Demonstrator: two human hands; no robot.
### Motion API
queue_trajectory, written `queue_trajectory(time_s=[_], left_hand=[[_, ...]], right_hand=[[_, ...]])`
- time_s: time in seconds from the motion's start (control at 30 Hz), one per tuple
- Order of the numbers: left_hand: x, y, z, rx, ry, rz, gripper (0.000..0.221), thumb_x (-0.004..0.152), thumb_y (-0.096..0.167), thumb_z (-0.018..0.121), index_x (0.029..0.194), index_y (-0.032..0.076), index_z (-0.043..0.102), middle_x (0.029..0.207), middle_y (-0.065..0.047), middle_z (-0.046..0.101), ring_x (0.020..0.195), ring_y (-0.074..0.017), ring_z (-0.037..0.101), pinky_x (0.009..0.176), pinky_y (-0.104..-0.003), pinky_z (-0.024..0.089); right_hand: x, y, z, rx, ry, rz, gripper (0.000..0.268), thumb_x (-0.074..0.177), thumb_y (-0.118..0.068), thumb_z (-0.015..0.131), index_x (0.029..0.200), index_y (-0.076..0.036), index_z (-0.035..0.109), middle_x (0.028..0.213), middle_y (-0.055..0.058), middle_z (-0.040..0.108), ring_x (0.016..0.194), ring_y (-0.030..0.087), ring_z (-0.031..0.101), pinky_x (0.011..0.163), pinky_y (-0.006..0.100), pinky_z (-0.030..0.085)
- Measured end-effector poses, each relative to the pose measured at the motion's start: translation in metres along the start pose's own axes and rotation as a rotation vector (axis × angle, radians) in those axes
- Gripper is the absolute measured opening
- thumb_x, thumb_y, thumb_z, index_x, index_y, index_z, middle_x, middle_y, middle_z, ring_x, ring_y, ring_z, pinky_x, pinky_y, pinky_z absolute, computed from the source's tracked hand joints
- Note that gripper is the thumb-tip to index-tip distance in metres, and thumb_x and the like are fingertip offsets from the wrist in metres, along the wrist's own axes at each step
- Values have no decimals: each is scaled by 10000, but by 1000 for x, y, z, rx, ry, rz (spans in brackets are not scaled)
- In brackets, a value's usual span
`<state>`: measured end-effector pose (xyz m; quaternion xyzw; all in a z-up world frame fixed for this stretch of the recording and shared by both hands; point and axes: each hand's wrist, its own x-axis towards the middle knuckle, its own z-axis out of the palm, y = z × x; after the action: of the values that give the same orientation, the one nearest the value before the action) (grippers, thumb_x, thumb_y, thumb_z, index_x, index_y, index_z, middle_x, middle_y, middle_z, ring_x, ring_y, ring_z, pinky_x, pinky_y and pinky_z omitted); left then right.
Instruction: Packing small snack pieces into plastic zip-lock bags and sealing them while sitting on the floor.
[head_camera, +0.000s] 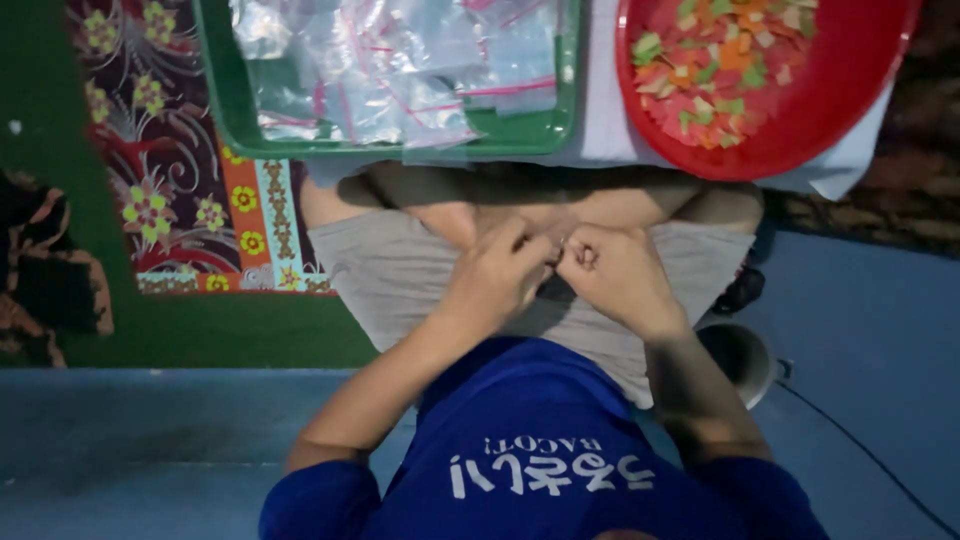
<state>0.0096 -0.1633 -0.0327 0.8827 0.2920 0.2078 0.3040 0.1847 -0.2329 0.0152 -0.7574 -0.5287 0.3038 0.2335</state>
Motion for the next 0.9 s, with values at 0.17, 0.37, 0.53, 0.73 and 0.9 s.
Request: queue_trajectory(time_s=[0.17, 0.37, 0.53, 0.73, 0.9], left_hand=[[7, 12, -20, 292, 48, 343, 43, 976, 190, 577, 937, 179, 592, 830, -38, 421, 675, -263, 556, 509, -320, 484], [35, 21, -59, 276, -152, 594, 118, 979, 155, 576, 1060, 131, 657, 964, -97, 562, 975, -316, 611, 648, -354, 554], [60, 17, -59, 286, -85, 581, 119, 963, 140, 590, 1048, 121, 672, 973, -92, 578, 976, -310, 605, 674, -355, 548], [95, 15, -56, 279, -17, 586, 121, 940, 116, 611, 1029, 106, 693, 988, -86, 602, 978, -302, 598, 712, -357, 540], [120, 8, -55, 280, 29, 562, 123, 920, 96, 629, 1012, 93, 710, 1000, -81, 622, 980, -295, 591, 744, -359, 534]], right_hand=[[4, 2, -24, -128, -220, -13, 295, 811, -256, 740, 623, -116, 561, 578, 102, 661, 671, 359, 712, 555, 440, 505], [13, -12, -89, -107, -431, -46, 191, 807, -168, 724, 668, -73, 635, 587, 148, 695, 624, 378, 711, 571, 427, 533], [30, -1, -103, -80, -350, -74, 152, 834, -142, 718, 732, -54, 650, 634, 139, 698, 641, 343, 697, 585, 402, 530], [46, 24, -115, -15, -215, -88, 98, 875, -103, 710, 826, -26, 673, 705, 127, 703, 666, 290, 675, 607, 363, 527], [68, 49, -115, 53, -131, -110, 68, 909, -71, 704, 906, -3, 692, 764, 117, 706, 686, 246, 657, 625, 330, 524]])
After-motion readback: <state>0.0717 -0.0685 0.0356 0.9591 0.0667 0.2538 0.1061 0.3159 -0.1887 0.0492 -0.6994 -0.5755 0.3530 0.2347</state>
